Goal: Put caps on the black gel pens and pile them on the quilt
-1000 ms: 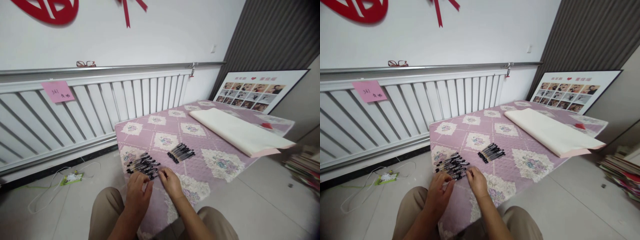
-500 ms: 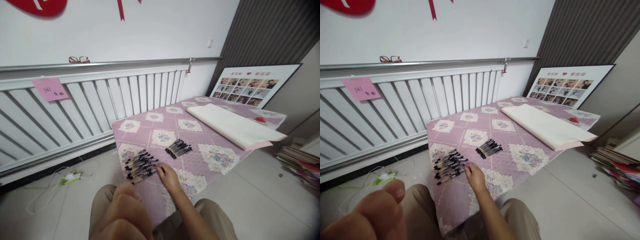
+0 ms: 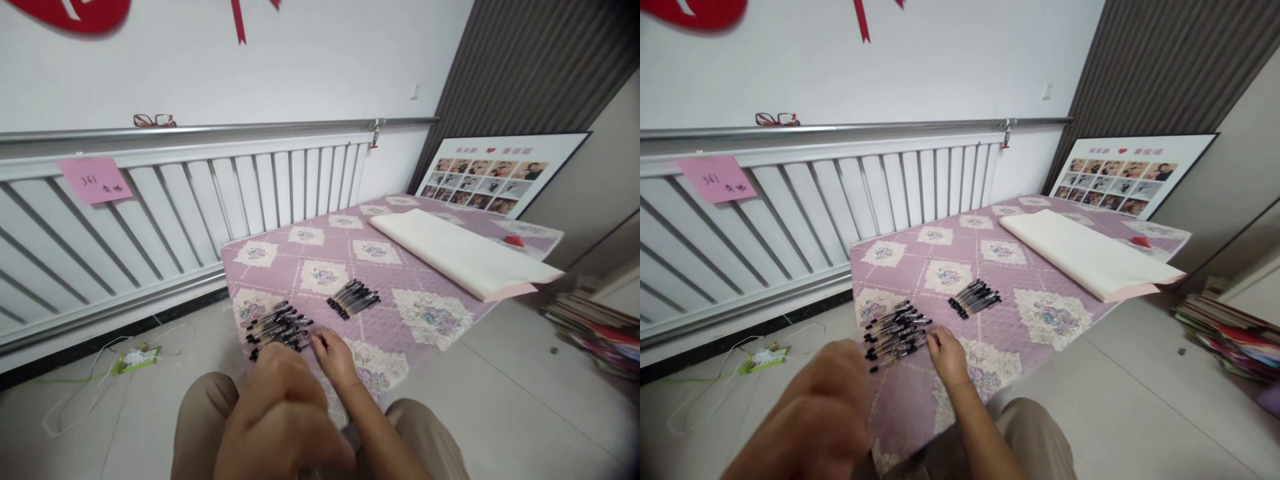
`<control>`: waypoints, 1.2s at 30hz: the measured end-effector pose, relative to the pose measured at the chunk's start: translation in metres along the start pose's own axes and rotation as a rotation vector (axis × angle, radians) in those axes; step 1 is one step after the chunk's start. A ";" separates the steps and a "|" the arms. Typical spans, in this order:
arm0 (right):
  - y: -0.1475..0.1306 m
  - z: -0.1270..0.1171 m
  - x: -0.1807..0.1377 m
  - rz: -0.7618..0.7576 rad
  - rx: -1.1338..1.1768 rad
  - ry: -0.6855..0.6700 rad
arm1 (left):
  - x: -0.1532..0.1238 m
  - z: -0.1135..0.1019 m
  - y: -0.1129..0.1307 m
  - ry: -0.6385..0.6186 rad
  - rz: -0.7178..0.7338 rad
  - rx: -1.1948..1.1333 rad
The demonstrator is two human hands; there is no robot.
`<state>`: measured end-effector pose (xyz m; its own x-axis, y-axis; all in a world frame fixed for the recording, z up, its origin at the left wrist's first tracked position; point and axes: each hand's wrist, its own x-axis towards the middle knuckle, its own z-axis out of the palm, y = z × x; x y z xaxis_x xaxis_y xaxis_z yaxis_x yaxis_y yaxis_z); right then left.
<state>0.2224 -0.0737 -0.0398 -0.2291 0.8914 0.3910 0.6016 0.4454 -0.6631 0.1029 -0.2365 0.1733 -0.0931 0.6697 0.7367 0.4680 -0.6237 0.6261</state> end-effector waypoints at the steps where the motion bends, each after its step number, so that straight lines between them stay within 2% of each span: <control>1: 0.001 0.000 0.000 -0.001 -0.003 0.010 | 0.005 0.007 -0.008 0.000 0.013 -0.010; 3: 0.005 -0.002 0.003 -0.005 -0.016 0.033 | 0.007 0.021 -0.032 -0.085 0.006 0.014; 5: 0.012 -0.010 0.012 -0.015 -0.043 0.053 | -0.004 0.037 -0.066 -0.204 -0.119 0.099; 9: 0.040 -0.048 0.040 -0.018 -0.159 0.084 | -0.055 0.059 -0.136 -0.396 -0.364 0.266; 11: 0.058 -0.071 0.055 -0.005 -0.240 0.081 | -0.082 0.065 -0.160 -0.445 -0.447 0.327; 13: 0.074 -0.091 0.066 0.015 -0.329 0.054 | -0.103 0.067 -0.174 -0.460 -0.429 0.388; 15: 0.087 -0.105 0.075 0.032 -0.418 0.018 | -0.113 0.068 -0.180 -0.496 -0.379 0.419; 18: 0.096 -0.116 0.082 0.025 -0.539 -0.052 | -0.114 0.069 -0.183 -0.501 -0.391 0.449; 26: 0.094 -0.114 0.095 -0.081 -0.721 -0.271 | -0.116 0.069 -0.190 -0.479 -0.403 0.443; 31: 0.095 -0.117 0.098 -0.131 -0.789 -0.308 | -0.115 0.070 -0.188 -0.464 -0.406 0.437; 36: 0.093 -0.126 0.100 -0.165 -0.798 -0.275 | -0.112 0.070 -0.185 -0.462 -0.410 0.436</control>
<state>0.3519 0.0461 0.0178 -0.4763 0.8549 0.2058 0.8787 0.4713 0.0760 0.0886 -0.1675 -0.0429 -0.0021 0.9745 0.2245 0.7894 -0.1362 0.5985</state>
